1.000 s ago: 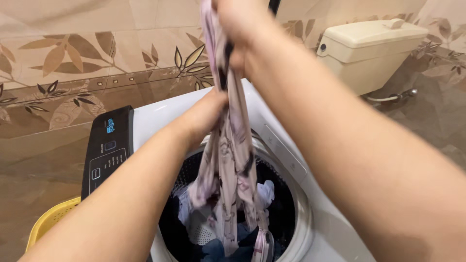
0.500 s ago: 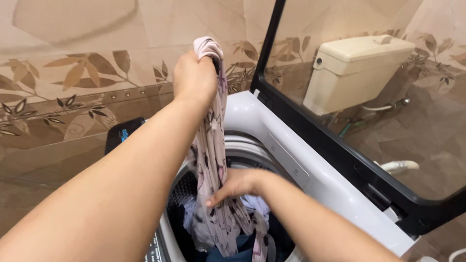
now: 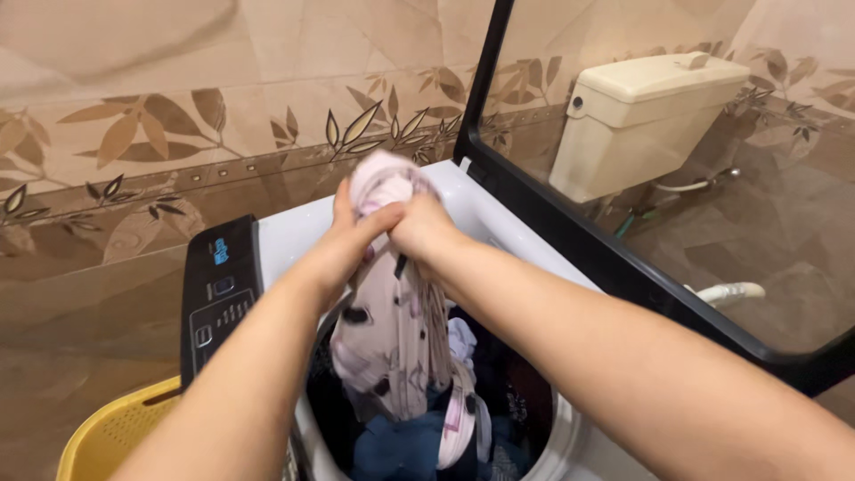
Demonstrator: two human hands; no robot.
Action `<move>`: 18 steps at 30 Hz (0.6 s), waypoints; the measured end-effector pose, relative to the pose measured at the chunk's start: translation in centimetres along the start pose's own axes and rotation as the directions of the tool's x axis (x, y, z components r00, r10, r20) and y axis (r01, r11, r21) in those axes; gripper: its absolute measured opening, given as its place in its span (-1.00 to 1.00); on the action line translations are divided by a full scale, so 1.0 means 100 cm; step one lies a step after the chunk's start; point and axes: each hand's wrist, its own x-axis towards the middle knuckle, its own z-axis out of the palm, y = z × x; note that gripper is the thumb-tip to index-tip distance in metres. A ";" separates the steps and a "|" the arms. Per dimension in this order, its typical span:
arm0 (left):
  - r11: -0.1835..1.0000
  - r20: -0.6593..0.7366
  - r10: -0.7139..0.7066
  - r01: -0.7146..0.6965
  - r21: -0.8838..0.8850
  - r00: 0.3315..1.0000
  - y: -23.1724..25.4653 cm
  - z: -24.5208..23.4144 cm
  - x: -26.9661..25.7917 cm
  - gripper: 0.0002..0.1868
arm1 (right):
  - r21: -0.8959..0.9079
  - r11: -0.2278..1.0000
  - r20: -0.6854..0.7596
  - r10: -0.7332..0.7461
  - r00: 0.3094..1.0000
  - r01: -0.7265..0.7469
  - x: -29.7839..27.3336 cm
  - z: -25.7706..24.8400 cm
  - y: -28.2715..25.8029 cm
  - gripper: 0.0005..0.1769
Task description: The person opens the top-loading washing machine and removes wet clothes one by one, placing them into a yellow laundry basket. Items include shirts, pants, and patterned garments. The person handles each piece individually and transfers it to the basket.
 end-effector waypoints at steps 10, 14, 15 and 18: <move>0.870 -0.436 -0.161 0.336 0.362 0.886 -0.088 0.045 -0.008 -0.44 | -0.097 0.992 0.289 0.106 0.951 -0.081 0.006 -0.023 0.022 -0.41; 0.887 -0.629 -0.237 0.429 0.171 0.740 -0.091 0.043 -0.008 -0.44 | -0.443 0.761 0.261 0.615 0.744 -0.473 -0.011 -0.059 0.098 -0.20; 0.905 -0.647 -0.224 0.401 0.138 0.729 -0.092 0.041 -0.008 -0.46 | -0.510 0.672 0.189 0.697 0.692 -0.537 -0.019 -0.062 0.122 -0.17; 0.948 -0.680 -0.195 0.314 0.055 0.707 -0.094 0.036 -0.009 -0.51 | -0.566 0.545 0.071 0.780 0.622 -0.619 -0.054 -0.053 0.201 -0.23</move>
